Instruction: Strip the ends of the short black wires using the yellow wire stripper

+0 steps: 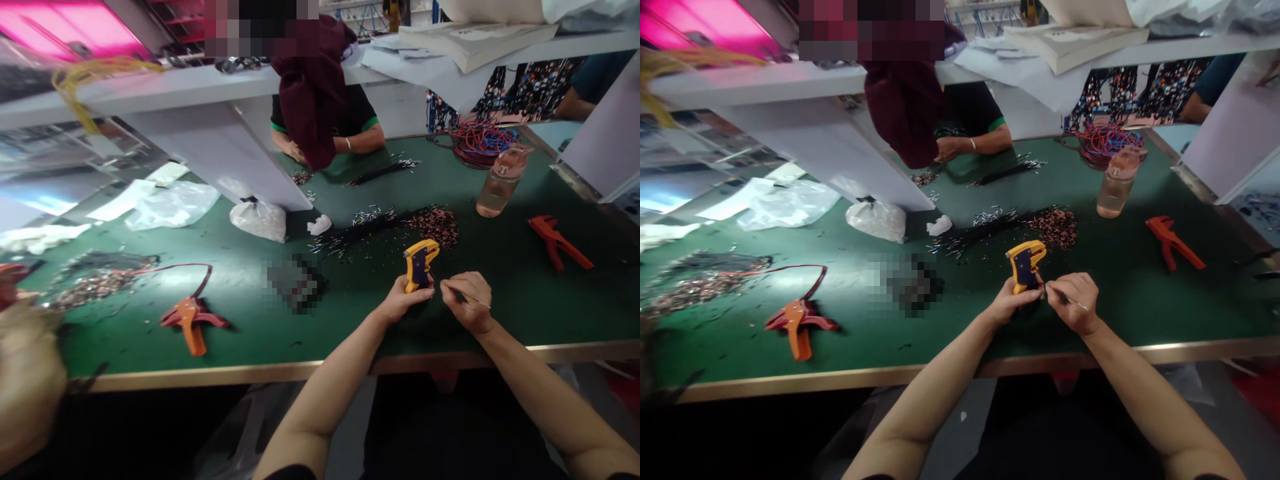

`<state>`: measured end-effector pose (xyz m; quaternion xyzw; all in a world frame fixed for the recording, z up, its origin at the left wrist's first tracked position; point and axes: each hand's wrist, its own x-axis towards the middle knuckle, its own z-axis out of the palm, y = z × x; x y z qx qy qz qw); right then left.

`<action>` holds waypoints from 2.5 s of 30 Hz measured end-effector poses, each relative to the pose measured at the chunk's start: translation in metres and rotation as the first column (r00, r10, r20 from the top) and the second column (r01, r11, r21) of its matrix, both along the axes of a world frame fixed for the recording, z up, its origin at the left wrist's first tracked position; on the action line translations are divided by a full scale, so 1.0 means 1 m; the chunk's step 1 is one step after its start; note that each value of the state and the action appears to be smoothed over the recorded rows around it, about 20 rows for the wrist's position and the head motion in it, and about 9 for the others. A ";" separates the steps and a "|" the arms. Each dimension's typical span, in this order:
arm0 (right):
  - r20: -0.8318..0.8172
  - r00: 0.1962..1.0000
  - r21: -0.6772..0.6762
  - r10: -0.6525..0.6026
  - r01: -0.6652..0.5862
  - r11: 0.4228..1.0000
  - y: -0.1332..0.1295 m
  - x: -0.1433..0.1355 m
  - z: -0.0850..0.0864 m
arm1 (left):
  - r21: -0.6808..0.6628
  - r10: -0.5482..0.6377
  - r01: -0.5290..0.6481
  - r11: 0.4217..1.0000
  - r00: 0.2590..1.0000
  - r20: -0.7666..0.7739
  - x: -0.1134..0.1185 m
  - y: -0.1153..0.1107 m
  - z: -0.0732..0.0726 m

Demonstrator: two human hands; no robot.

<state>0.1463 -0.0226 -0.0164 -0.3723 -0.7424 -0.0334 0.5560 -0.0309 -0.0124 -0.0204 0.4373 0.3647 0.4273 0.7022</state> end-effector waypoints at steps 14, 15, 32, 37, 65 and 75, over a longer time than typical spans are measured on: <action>0.036 0.999 0.060 -0.014 0.012 0.998 0.000 -0.001 0.007 | -0.011 -0.009 0.010 1.000 1.000 0.008 -0.001 0.001 0.002; 0.037 0.999 0.063 -0.016 0.014 0.998 0.000 -0.001 0.007 | -0.005 -0.013 0.013 1.000 1.000 0.008 -0.001 0.001 0.002; 0.029 0.999 0.055 -0.015 0.014 0.998 0.000 -0.003 0.008 | 0.012 0.060 -0.059 0.998 0.983 -0.172 0.006 -0.005 0.009; -0.058 0.998 -0.034 -0.019 0.017 0.999 -0.002 -0.001 0.004 | -0.004 0.075 -0.077 0.997 0.985 -0.154 0.005 -0.004 0.007; -0.833 0.530 -0.491 -0.156 -0.580 0.650 0.017 0.008 -0.008 | -0.078 -0.327 0.331 0.940 0.943 0.061 -0.014 0.001 0.006; -0.842 0.522 -0.493 -0.138 -0.640 0.589 0.019 0.009 -0.010 | -0.074 -0.320 0.320 0.945 0.947 0.012 -0.015 -0.003 0.006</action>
